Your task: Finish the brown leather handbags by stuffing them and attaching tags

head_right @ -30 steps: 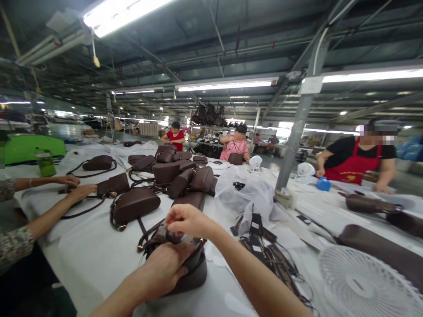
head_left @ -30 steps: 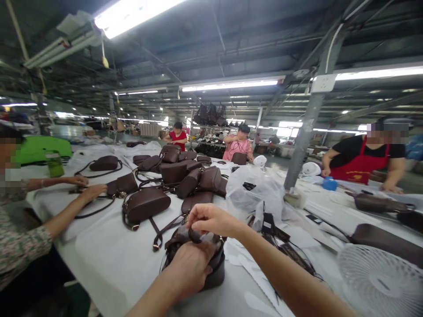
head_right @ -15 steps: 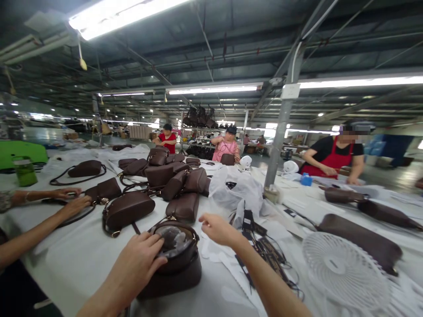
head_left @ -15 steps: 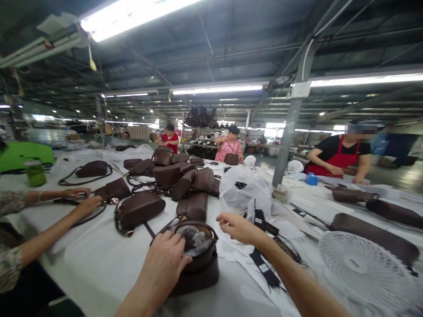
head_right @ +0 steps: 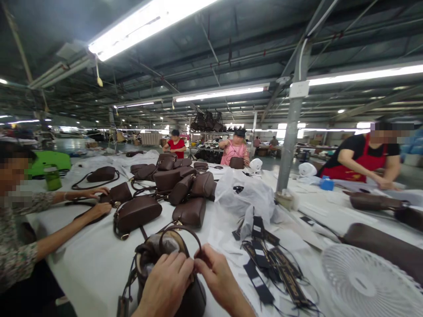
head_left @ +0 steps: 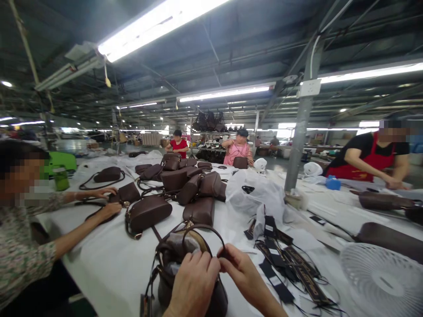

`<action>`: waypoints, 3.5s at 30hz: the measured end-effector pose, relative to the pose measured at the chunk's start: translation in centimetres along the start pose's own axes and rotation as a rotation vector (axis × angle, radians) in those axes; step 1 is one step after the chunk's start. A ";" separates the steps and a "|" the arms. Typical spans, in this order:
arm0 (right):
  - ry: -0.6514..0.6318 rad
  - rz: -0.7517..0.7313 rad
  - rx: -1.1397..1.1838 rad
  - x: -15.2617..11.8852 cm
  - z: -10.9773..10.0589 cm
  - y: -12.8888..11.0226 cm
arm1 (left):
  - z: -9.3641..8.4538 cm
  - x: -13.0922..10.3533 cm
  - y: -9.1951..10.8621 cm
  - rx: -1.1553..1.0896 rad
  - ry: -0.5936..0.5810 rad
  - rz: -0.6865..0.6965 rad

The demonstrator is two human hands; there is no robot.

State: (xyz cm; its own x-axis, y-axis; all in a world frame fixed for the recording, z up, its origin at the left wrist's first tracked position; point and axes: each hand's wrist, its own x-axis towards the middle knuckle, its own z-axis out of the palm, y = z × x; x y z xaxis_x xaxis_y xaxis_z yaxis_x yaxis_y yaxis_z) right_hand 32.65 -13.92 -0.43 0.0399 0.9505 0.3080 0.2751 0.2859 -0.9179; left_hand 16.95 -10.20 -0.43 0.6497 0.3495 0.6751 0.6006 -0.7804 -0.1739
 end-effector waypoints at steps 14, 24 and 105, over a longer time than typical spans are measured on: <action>0.145 -0.050 -0.034 -2.3 3.6 7.1 | 1.0 0.3 -1.5 -0.247 0.063 0.204; 0.276 -0.083 -0.065 0.5 7.1 3.8 | 0.1 -0.5 -2.5 -0.326 0.039 -0.181; 0.316 0.245 -0.319 -2.1 1.3 -4.5 | 4.6 -2.6 4.4 -1.362 0.097 -0.694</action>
State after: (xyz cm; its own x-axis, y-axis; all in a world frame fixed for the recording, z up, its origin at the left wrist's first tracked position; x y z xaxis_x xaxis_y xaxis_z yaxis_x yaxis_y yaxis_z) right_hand 30.09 -17.02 2.73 0.4148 0.8877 0.1996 0.4991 -0.0385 -0.8657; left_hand 19.98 -12.15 -6.26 0.3660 0.8425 0.3952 -0.1419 -0.3692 0.9185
